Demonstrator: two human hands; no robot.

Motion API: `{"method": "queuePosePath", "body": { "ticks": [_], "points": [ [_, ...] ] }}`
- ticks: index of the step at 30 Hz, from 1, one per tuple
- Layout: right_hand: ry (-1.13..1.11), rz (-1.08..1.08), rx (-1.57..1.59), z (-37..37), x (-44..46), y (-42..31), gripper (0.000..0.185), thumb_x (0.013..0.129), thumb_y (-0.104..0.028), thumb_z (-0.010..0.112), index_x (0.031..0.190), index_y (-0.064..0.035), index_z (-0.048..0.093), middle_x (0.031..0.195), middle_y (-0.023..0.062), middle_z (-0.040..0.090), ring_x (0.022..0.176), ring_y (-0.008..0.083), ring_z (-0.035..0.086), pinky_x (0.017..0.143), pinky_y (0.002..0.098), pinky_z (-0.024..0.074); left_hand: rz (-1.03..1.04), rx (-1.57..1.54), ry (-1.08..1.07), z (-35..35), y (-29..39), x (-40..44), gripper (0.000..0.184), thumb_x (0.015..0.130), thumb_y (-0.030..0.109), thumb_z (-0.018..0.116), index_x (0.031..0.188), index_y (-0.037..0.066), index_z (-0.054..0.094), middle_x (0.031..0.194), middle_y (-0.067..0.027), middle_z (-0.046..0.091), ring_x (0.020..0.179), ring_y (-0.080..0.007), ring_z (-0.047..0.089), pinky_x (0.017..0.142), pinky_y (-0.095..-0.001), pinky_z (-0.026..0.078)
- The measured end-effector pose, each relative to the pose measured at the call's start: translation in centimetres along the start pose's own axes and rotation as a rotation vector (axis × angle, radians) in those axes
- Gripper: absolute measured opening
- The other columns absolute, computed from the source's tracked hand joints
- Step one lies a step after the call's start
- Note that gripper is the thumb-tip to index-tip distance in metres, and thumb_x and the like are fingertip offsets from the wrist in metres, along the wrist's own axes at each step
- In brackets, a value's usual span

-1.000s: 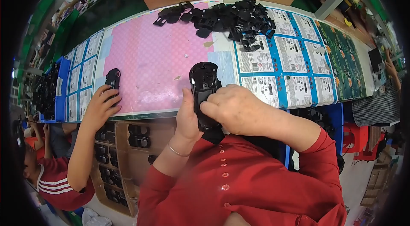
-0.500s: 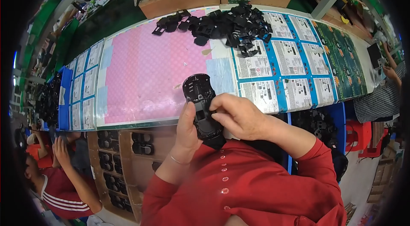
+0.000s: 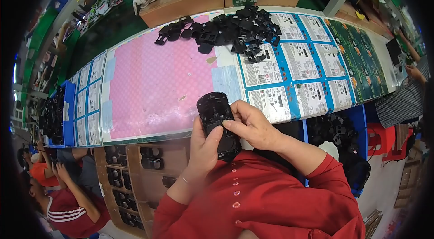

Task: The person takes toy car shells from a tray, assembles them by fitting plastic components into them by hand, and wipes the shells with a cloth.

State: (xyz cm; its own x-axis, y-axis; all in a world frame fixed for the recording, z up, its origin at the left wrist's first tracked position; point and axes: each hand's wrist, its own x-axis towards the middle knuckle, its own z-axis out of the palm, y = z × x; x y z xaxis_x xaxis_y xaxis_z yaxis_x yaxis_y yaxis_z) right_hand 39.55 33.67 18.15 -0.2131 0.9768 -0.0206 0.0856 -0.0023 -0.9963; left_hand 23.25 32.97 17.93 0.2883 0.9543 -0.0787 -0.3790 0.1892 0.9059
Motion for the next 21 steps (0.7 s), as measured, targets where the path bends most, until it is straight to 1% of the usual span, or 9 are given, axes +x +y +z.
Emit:
{"method": "queuePosePath", "body": {
  "ticks": [1, 7, 9, 10, 11, 13, 15, 19, 21],
  "points": [
    [0.033, -0.034, -0.039, 0.1, -0.1, 0.2, 0.026, 0.084, -0.022, 0.065, 0.088, 0.0002, 0.052, 0.066, 0.0024, 0.047, 0.060, 0.0114, 0.043, 0.054, 0.0269, 0.0385, -0.001, 0.001, 0.001, -0.1, -0.1, -0.1, 0.040, 0.091, 0.006, 0.051, 0.129, 0.002, 0.038, 0.112, -0.0074, 0.054, 0.099, -0.0126, 0.055, 0.086, -0.0289, 0.048],
    [-0.058, 0.062, 0.004, -0.6, 0.4, -0.1, 0.025, 0.085, -0.023, 0.062, 0.086, 0.0007, 0.055, 0.066, 0.0064, 0.049, 0.063, 0.0139, 0.047, 0.057, 0.0297, 0.0413, 0.078, 0.216, 0.020, 0.2, 0.0, 0.2, 0.036, 0.090, 0.004, 0.050, 0.124, 0.002, 0.040, 0.110, -0.0087, 0.054, 0.095, -0.0140, 0.057, 0.082, -0.0296, 0.050],
    [-0.108, 0.050, -0.053, -2.1, 1.1, -0.3, 0.022, 0.087, -0.022, 0.060, 0.089, -0.0003, 0.056, 0.070, 0.0047, 0.051, 0.065, 0.0124, 0.049, 0.059, 0.0282, 0.0425, -0.112, -0.071, 0.028, 0.5, 0.6, 0.4, 0.031, 0.090, 0.003, 0.048, 0.120, 0.001, 0.042, 0.105, -0.0112, 0.057, 0.089, -0.0186, 0.061, 0.076, -0.0336, 0.054],
    [-0.163, 0.043, -0.096, -3.0, 1.6, -0.3, 0.020, 0.090, -0.021, 0.058, 0.091, -0.0013, 0.057, 0.073, 0.0030, 0.054, 0.067, 0.0109, 0.051, 0.061, 0.0267, 0.0437, -0.119, -0.145, 0.044, 0.2, 0.3, 0.6, 0.031, 0.087, 0.001, 0.047, 0.118, 0.002, 0.043, 0.103, -0.0146, 0.058, 0.085, -0.0262, 0.065, 0.071, -0.0432, 0.059],
    [-0.021, -0.221, -0.393, -4.1, 2.5, 1.1, 0.022, 0.088, -0.023, 0.059, 0.092, -0.0014, 0.060, 0.079, 0.0107, 0.060, 0.073, 0.0230, 0.059, 0.067, 0.0335, 0.0468, -0.112, -0.154, 0.029, -0.1, 0.0, 0.8, 0.031, 0.087, 0.001, 0.047, 0.118, 0.002, 0.043, 0.103, -0.0146, 0.058, 0.085, -0.0262, 0.065, 0.071, -0.0432, 0.059],
    [0.271, -0.314, -0.714, -6.6, 4.4, 2.1, 0.020, 0.082, -0.016, 0.063, 0.094, -0.0012, 0.062, 0.084, 0.0154, 0.062, 0.082, 0.0318, 0.059, 0.075, 0.0379, 0.0467, -0.123, -0.187, 0.045, -0.8, -0.3, 0.8, 0.032, 0.086, 0.001, 0.048, 0.118, 0.002, 0.043, 0.100, -0.0147, 0.059, 0.084, -0.0269, 0.065, 0.072, -0.0433, 0.059],
    [0.508, -0.507, -0.910, -9.1, 6.2, 2.6, 0.017, 0.077, -0.009, 0.066, 0.092, -0.0013, 0.064, 0.087, 0.0150, 0.064, 0.088, 0.0331, 0.058, 0.080, 0.0392, 0.0457, -0.133, -0.199, 0.031, -1.2, -0.5, 0.8, 0.034, 0.085, 0.001, 0.049, 0.119, 0.003, 0.043, 0.099, -0.0145, 0.059, 0.085, -0.0283, 0.065, 0.071, -0.0446, 0.059],
    [0.585, -0.525, -1.019, -11.5, 8.0, 4.6, 0.021, 0.073, -0.003, 0.067, 0.094, -0.0016, 0.064, 0.089, 0.0143, 0.064, 0.089, 0.0324, 0.057, 0.081, 0.0397, 0.0449, -0.146, -0.222, 0.048, -0.6, -0.3, 0.9, 0.037, 0.083, 0.001, 0.050, 0.119, 0.001, 0.042, 0.099, -0.0164, 0.059, 0.084, -0.0293, 0.065, 0.071, -0.0422, 0.057],
    [0.442, -0.335, -0.974, -11.9, 7.6, 5.3, 0.025, 0.073, -0.007, 0.067, 0.097, -0.0025, 0.062, 0.089, 0.0143, 0.064, 0.090, 0.0323, 0.056, 0.082, 0.0413, 0.0434, -0.162, -0.234, 0.077, -0.4, -0.1, 0.9, 0.038, 0.081, -0.001, 0.048, 0.117, 0.000, 0.041, 0.099, -0.0171, 0.059, 0.081, -0.0277, 0.065, 0.071, -0.0393, 0.057]
  ]
}}
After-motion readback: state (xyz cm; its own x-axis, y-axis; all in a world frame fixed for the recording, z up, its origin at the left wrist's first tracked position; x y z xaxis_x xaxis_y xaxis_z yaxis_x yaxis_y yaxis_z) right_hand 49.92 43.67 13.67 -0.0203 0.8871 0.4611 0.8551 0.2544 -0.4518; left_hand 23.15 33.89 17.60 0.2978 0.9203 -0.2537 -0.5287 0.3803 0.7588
